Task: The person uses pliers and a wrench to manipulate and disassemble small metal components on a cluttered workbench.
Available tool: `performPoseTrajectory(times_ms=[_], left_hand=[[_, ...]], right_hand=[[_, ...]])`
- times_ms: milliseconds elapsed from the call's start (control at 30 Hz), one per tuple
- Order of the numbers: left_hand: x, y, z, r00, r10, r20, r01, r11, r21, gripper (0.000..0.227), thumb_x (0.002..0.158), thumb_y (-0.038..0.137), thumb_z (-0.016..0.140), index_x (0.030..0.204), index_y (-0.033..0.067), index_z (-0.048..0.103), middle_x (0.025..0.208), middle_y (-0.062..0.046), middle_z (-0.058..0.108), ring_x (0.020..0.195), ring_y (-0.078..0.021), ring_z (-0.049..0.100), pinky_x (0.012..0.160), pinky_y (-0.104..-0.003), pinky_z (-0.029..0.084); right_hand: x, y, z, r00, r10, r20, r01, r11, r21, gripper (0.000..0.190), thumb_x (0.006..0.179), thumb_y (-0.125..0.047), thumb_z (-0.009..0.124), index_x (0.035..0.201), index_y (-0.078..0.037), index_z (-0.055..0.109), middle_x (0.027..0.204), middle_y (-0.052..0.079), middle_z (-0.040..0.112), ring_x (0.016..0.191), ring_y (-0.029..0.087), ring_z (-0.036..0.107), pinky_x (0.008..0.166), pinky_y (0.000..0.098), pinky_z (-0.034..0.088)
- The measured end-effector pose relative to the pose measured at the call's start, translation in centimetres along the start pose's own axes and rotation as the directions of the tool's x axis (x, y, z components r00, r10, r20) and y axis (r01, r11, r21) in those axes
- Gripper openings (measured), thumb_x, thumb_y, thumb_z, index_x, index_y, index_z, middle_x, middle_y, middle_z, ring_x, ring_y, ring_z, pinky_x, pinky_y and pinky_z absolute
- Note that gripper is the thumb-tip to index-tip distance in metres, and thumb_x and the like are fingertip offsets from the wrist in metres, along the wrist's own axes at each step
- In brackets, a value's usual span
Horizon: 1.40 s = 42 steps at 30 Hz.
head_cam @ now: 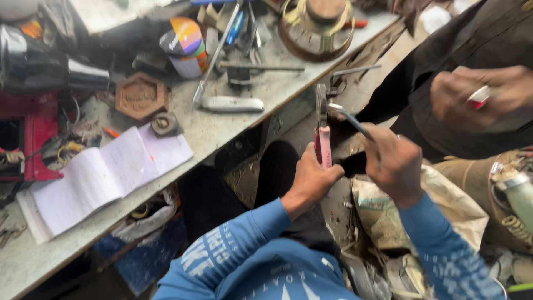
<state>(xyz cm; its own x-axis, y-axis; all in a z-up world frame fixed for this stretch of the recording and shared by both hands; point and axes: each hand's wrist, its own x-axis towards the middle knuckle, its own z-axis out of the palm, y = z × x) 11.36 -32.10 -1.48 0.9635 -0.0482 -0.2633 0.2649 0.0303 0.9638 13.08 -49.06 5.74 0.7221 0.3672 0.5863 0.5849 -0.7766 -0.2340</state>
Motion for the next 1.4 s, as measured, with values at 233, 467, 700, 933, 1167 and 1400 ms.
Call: performPoseTrajectory(times_ms=[233,467,700,933,1167,1400], left_hand=[[2.3,-0.7,5.0,0.992,0.088,0.094,-0.022,0.839,-0.544,0.044,0.080,0.018,0.077,0.109,0.0045,0.046,0.086,-0.007,0.055,0.069,-0.0166,0.060,0.059,-0.035,0.050],[2.4,-3.1,7.6,0.941,0.335,0.038,-0.247,0.760,-0.601,0.061,0.094,0.044,0.078,0.121,-0.0004,0.046,0.113,-0.003,0.057,0.097,-0.0114,0.056,0.087,-0.031,0.051],[2.1,-3.5,8.4,0.900,0.407,0.154,-0.220,0.732,-0.644,0.090,0.086,0.071,0.068,0.137,0.0003,0.045,0.111,-0.010,0.065,0.090,-0.0136,0.064,0.072,-0.026,0.054],[2.7,-4.0,9.5,0.974,0.216,0.066,-0.129,0.773,-0.621,0.071,0.096,0.054,0.076,0.128,-0.0032,0.050,0.101,-0.015,0.065,0.088,-0.0191,0.065,0.071,-0.032,0.054],[2.8,0.9,7.4,0.935,0.331,-0.124,-0.353,0.902,-0.249,0.073,0.090,0.048,0.076,0.140,0.0016,0.052,0.134,-0.018,0.049,0.123,-0.0267,0.054,0.099,-0.039,0.050],[0.7,-0.3,-0.2,0.884,0.460,-0.081,-0.443,0.881,0.168,0.062,0.089,0.038,0.078,0.137,0.0036,0.057,0.130,-0.019,0.058,0.123,-0.0302,0.059,0.106,-0.039,0.049]], right_hand=[[-8.1,-0.3,1.7,0.818,0.575,0.020,-0.454,0.624,0.636,0.014,0.108,-0.015,0.056,0.116,-0.004,0.057,0.079,-0.002,0.054,0.066,0.003,0.044,0.059,0.0215,0.036],[-9.6,-0.7,2.1,0.829,0.558,-0.043,-0.374,0.610,0.699,0.051,0.099,-0.045,0.073,0.120,-0.002,0.055,0.099,-0.002,0.059,0.073,0.003,0.046,0.065,0.0183,0.037],[-7.8,0.4,2.7,0.824,0.530,0.203,-0.432,0.353,0.830,0.083,0.084,-0.067,0.078,0.128,-0.002,0.053,0.105,0.002,0.059,0.086,0.001,0.056,0.074,0.0161,0.044],[-7.4,2.8,4.7,0.834,0.488,0.259,-0.421,0.257,0.870,0.088,0.088,-0.066,0.076,0.131,0.008,0.057,0.094,0.003,0.062,0.077,0.004,0.054,0.063,0.0179,0.041],[-2.8,4.2,4.8,0.820,0.527,0.224,-0.311,0.081,0.947,0.070,0.110,-0.062,0.055,0.134,0.004,0.057,0.087,0.006,0.058,0.061,0.003,0.043,0.051,0.0181,0.033],[-3.4,5.3,5.6,0.708,0.680,0.190,-0.347,0.100,0.933,0.039,0.108,-0.041,0.047,0.121,-0.006,0.058,0.093,0.002,0.064,0.050,0.004,0.040,0.042,0.0203,0.030]])
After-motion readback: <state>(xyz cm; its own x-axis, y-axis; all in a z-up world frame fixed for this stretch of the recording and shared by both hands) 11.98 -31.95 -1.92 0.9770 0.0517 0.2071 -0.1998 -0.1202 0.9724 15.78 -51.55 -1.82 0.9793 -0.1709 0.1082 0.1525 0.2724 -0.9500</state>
